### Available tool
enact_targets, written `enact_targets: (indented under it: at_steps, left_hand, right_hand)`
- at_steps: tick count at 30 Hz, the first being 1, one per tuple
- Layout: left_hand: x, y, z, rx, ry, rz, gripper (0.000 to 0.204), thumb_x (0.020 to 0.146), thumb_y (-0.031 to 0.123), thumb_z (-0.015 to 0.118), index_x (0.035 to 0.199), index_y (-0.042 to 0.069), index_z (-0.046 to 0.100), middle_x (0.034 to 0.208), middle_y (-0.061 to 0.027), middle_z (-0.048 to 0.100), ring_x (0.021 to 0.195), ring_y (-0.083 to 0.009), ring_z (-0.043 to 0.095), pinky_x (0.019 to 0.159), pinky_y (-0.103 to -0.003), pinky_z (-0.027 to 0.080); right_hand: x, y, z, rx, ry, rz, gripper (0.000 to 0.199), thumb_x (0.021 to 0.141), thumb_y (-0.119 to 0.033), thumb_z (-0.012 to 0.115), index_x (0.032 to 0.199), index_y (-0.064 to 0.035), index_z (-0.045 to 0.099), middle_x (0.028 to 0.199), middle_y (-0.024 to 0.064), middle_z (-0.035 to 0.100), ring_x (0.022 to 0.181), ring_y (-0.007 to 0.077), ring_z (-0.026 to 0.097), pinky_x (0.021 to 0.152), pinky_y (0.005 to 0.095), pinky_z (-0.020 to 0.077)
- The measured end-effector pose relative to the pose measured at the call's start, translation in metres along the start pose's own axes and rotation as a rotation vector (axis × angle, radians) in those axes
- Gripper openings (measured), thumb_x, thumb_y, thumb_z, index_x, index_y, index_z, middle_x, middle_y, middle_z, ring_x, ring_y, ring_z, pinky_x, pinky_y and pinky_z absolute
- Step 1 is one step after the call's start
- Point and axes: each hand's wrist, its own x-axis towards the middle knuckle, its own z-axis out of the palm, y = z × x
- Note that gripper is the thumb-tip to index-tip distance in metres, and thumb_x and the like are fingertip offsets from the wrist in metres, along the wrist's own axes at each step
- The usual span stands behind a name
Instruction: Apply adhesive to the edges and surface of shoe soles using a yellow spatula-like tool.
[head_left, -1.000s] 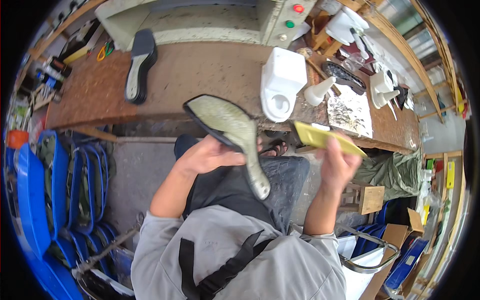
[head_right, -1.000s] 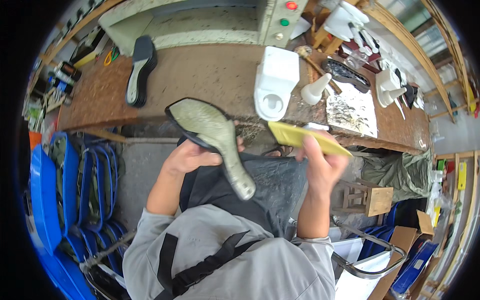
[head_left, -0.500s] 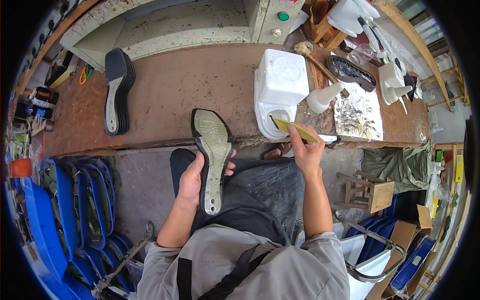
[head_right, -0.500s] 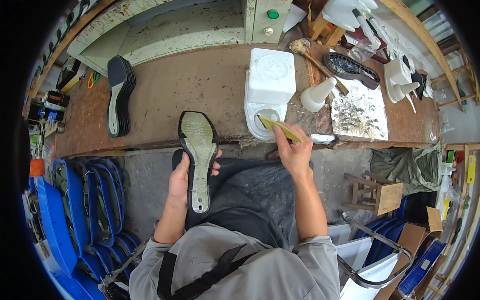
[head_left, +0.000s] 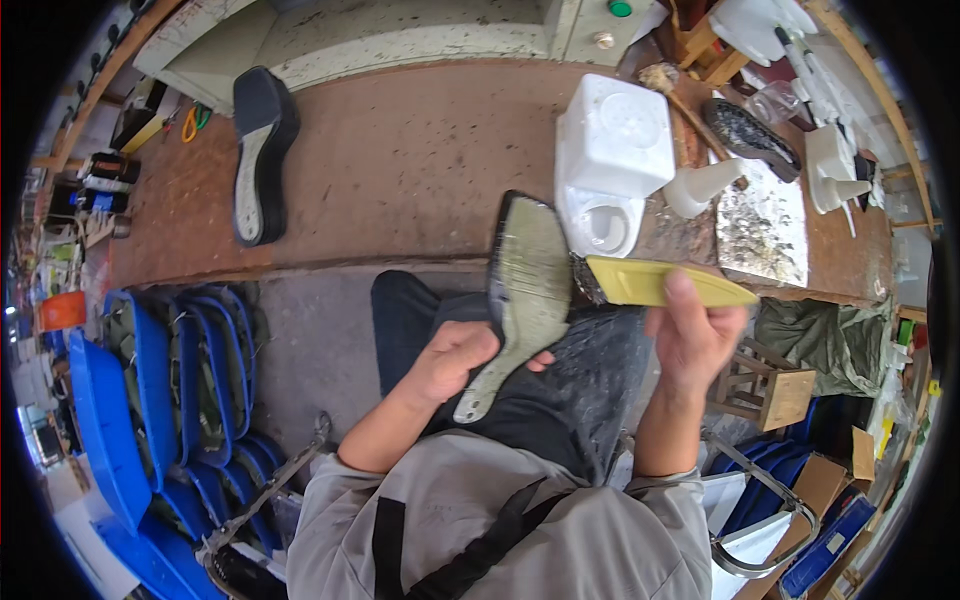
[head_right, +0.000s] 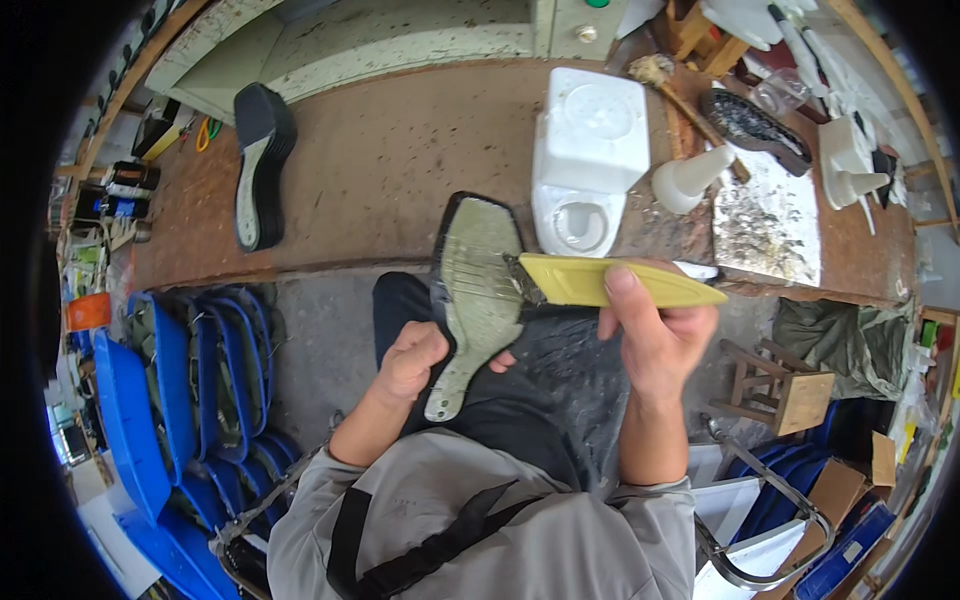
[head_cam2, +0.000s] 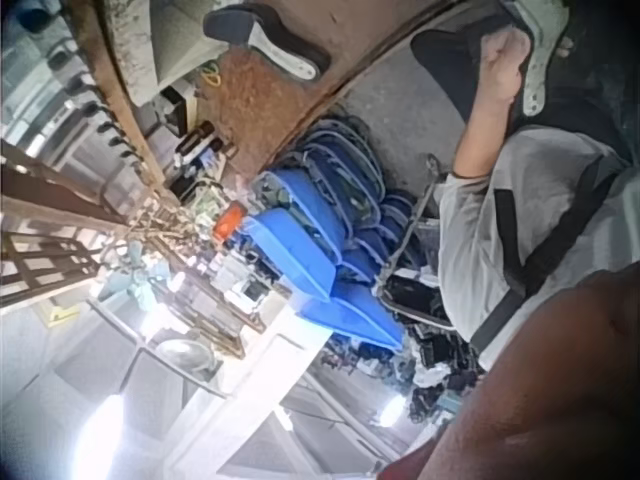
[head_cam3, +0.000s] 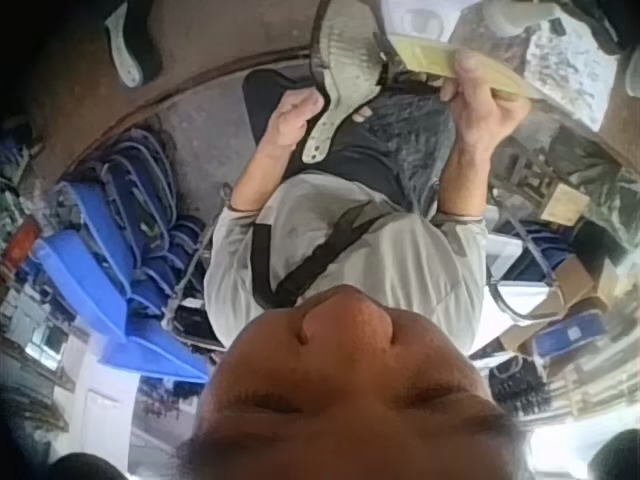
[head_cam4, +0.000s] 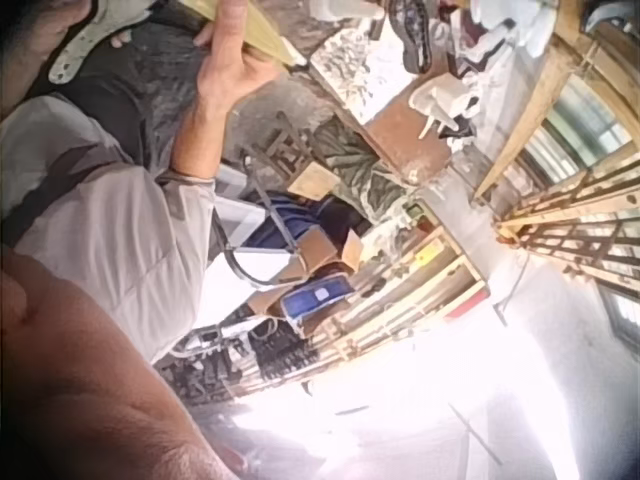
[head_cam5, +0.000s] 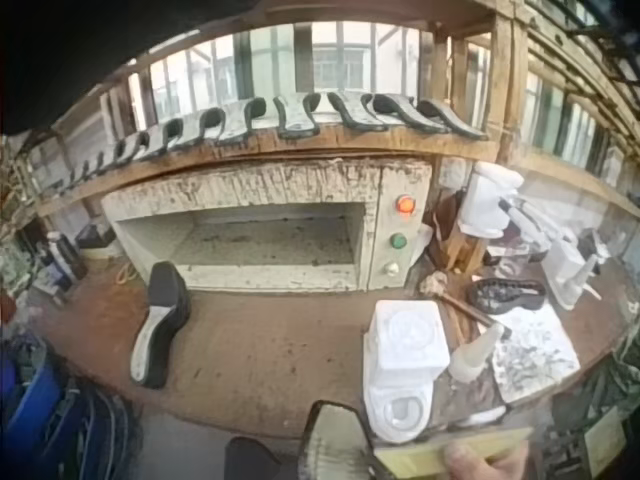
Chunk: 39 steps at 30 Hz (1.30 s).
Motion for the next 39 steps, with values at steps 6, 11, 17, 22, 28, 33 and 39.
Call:
enact_targets:
  at_steps: [6,11,17,22,28,33,39]
  left_hand:
    - [-0.009,0.014,0.028,0.095,-0.172,0.157,0.044,0.099,0.026,0.047,0.113,-0.015,0.058,0.110,-0.0269,0.063,0.102,-0.0327,0.063,0.093,-0.042,0.047]
    - [-0.017,0.024,0.039,0.175,-0.219,0.195,0.045,0.098,0.026,0.049,0.113,-0.015,0.058,0.110,-0.0284,0.063,0.098,-0.0324,0.064,0.088,-0.041,0.049]
    - [-0.025,0.031,0.053,0.171,-0.190,0.212,0.045,0.098,0.027,0.051,0.114,-0.014,0.058,0.110,-0.0280,0.062,0.098,-0.0325,0.063,0.086,-0.041,0.049]
    - [-0.029,0.034,0.062,0.120,-0.181,0.188,0.045,0.098,0.027,0.050,0.116,-0.013,0.057,0.110,-0.0271,0.061,0.099,-0.0321,0.062,0.087,-0.041,0.048]
    - [-0.036,0.037,0.072,0.057,-0.153,0.099,0.045,0.099,0.027,0.048,0.116,-0.013,0.057,0.113,-0.0243,0.060,0.102,-0.0286,0.059,0.090,-0.039,0.046]
    - [-0.039,0.042,0.081,-0.001,-0.123,0.055,0.047,0.100,0.029,0.045,0.117,-0.014,0.056,0.114,-0.0217,0.060,0.104,-0.0258,0.058,0.093,-0.037,0.044]
    - [-0.039,0.046,0.095,-0.079,-0.030,-0.011,0.049,0.101,0.032,0.042,0.121,-0.012,0.054,0.113,-0.0182,0.060,0.104,-0.0226,0.057,0.093,-0.035,0.043]
  right_hand:
    - [-0.008,-0.040,0.025,-0.178,-0.209,-0.286,0.008,0.080,0.000,0.070,0.084,0.0069,0.066,0.073,0.0121,0.065,0.057,0.0141,0.055,0.054,0.0271,0.0427]
    - [-0.008,-0.058,0.028,-0.220,-0.181,-0.418,0.012,0.080,-0.002,0.071,0.087,0.0070,0.067,0.075,0.0138,0.067,0.061,0.0156,0.058,0.057,0.0259,0.0450]
    - [-0.019,-0.072,0.024,-0.292,-0.350,-0.561,0.018,0.071,-0.006,0.076,0.082,0.0057,0.068,0.068,0.0133,0.066,0.057,0.0219,0.064,0.051,0.0289,0.0486]
    - [-0.026,-0.077,0.021,-0.193,-0.463,-0.601,0.020,0.070,-0.006,0.077,0.083,0.0061,0.068,0.068,0.0142,0.066,0.056,0.0209,0.063,0.049,0.0289,0.0479]
    - [-0.032,-0.081,0.014,-0.204,-0.538,-0.669,0.020,0.071,-0.007,0.077,0.082,0.0069,0.067,0.069,0.0154,0.066,0.054,0.0225,0.064,0.047,0.0291,0.0469]
    - [-0.034,-0.081,0.007,-0.237,-0.600,-0.779,0.020,0.073,-0.007,0.075,0.084,0.0072,0.066,0.069,0.0152,0.066,0.055,0.0228,0.065,0.046,0.0293,0.0463]
    - [-0.045,-0.080,0.000,-0.345,-0.604,-0.918,0.022,0.073,-0.008,0.076,0.087,0.0065,0.066,0.070,0.0151,0.065,0.054,0.0213,0.065,0.045,0.0286,0.0455]
